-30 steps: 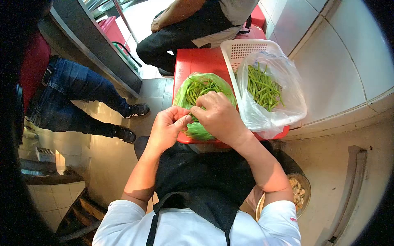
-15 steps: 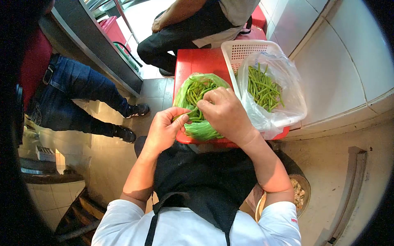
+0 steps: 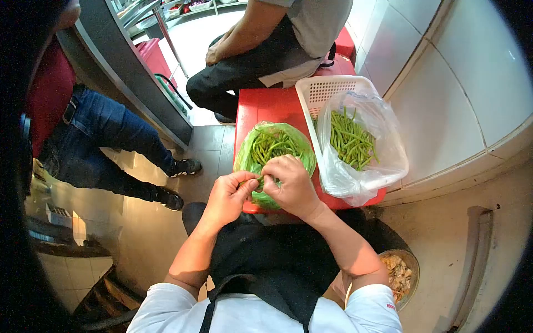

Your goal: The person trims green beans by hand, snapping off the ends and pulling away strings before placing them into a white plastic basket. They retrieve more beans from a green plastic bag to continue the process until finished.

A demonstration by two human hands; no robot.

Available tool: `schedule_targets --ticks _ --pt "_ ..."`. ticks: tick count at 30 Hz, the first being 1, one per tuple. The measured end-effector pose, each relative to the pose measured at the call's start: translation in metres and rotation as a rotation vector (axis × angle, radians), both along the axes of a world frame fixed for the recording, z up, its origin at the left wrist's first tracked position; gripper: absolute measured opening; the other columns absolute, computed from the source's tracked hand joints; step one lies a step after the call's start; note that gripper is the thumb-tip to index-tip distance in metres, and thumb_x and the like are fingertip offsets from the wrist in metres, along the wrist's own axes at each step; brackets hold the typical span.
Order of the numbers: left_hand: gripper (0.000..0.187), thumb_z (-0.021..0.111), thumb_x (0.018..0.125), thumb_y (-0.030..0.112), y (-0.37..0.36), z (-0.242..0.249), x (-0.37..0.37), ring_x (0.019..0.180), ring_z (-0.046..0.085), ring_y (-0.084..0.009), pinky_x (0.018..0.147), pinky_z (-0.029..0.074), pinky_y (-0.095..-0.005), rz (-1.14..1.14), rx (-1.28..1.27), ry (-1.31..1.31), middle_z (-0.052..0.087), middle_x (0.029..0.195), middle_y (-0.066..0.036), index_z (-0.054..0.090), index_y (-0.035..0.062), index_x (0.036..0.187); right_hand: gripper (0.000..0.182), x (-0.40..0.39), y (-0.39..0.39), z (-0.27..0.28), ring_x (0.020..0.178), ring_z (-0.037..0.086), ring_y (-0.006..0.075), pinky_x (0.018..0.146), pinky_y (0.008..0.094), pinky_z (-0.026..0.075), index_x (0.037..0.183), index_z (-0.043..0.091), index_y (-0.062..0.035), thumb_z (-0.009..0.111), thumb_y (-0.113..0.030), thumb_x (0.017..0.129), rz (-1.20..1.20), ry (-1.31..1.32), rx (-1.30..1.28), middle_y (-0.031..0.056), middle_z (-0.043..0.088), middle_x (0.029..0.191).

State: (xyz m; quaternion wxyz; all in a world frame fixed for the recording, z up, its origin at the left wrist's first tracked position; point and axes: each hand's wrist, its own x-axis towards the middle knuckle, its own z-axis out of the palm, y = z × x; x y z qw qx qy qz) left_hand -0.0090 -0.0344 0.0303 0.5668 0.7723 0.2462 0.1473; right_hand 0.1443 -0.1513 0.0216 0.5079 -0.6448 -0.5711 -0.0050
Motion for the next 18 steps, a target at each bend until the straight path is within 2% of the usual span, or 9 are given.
schedule_targets --ticks 2,3,5,10,13,14,15,17,18 --pt "0.017 0.065 0.098 0.014 0.000 -0.013 -0.005 0.065 0.063 -0.0132 0.061 0.052 -0.0306 -0.006 -0.130 -0.057 0.073 0.082 -0.007 0.074 0.0019 0.107 0.011 -0.002 -0.005 -0.008 0.078 0.064 0.0225 0.073 0.0326 0.051 0.096 0.068 -0.0009 0.060 -0.003 0.088 -0.080 0.406 -0.070 0.0107 0.068 0.088" --pt "0.017 0.065 0.099 0.013 0.001 -0.018 -0.006 0.064 0.062 -0.0110 0.059 0.051 -0.0294 -0.010 -0.192 -0.088 0.074 0.084 -0.005 0.073 0.0017 0.108 0.008 0.003 -0.008 -0.002 0.079 0.063 0.0179 0.075 0.0292 0.050 0.096 0.067 -0.0002 0.063 -0.005 0.091 -0.093 0.759 -0.138 0.0091 0.068 0.089" --pt "0.017 0.065 0.099 0.012 0.004 -0.021 -0.004 0.069 0.062 -0.0105 0.066 0.051 -0.0266 0.078 -0.441 -0.140 0.072 0.087 -0.004 0.071 0.0001 0.111 0.011 0.015 -0.003 -0.012 0.080 0.063 0.0174 0.076 0.0291 0.050 0.100 0.068 0.0008 0.066 -0.006 0.091 -0.205 0.665 0.070 0.0088 0.069 0.090" --pt "0.020 0.066 0.100 0.014 0.006 -0.028 0.008 0.082 0.063 -0.0134 0.077 0.053 -0.0287 0.183 -0.794 -0.426 0.071 0.103 -0.008 0.069 0.0012 0.115 0.041 0.030 0.014 -0.011 0.088 0.063 0.0180 0.080 0.0301 0.051 0.125 0.065 -0.0074 0.078 -0.014 0.087 -0.420 -0.172 -0.007 0.0096 0.066 0.101" --pt "0.021 0.066 0.100 0.015 0.003 -0.023 0.013 0.080 0.063 -0.0122 0.077 0.053 -0.0281 0.261 -0.729 -0.424 0.071 0.101 -0.006 0.069 0.0013 0.115 0.043 0.005 0.006 -0.003 0.087 0.063 0.0150 0.080 0.0289 0.051 0.128 0.064 -0.0058 0.078 -0.016 0.089 -0.216 0.355 -0.035 0.0066 0.066 0.097" --pt "0.021 0.066 0.100 0.014 0.002 -0.023 0.014 0.079 0.062 -0.0112 0.075 0.052 -0.0268 0.261 -0.713 -0.424 0.071 0.100 -0.006 0.069 0.0007 0.116 0.041 0.001 0.006 -0.017 0.085 0.062 0.0112 0.079 0.0276 0.051 0.128 0.063 -0.0033 0.077 -0.018 0.092 -0.020 0.686 0.002 0.0035 0.066 0.093" --pt "0.022 0.066 0.100 0.013 0.001 -0.023 0.015 0.079 0.061 -0.0102 0.074 0.051 -0.0256 0.256 -0.697 -0.422 0.071 0.098 -0.005 0.070 0.0002 0.117 0.038 -0.008 0.007 -0.011 0.084 0.060 0.0074 0.077 0.0264 0.050 0.127 0.064 -0.0017 0.075 -0.018 0.094 0.036 0.752 0.012 0.0016 0.066 0.091" --pt "0.022 0.065 0.100 0.012 -0.001 -0.021 0.018 0.077 0.060 -0.0087 0.072 0.050 -0.0242 0.212 -0.593 -0.365 0.071 0.096 -0.004 0.070 -0.0003 0.117 0.033 -0.009 0.005 -0.007 0.085 0.065 0.0144 0.076 0.0283 0.052 0.125 0.066 -0.0037 0.073 -0.012 0.094 0.019 0.661 -0.038 0.0059 0.068 0.096" --pt "0.021 0.065 0.100 0.012 0.000 -0.020 0.017 0.076 0.059 -0.0082 0.071 0.050 -0.0241 0.181 -0.502 -0.314 0.071 0.095 -0.003 0.071 -0.0003 0.116 0.031 -0.006 0.004 0.000 0.086 0.066 0.0179 0.077 0.0299 0.052 0.122 0.067 -0.0043 0.072 -0.010 0.093 -0.010 0.420 -0.002 0.0073 0.068 0.098"
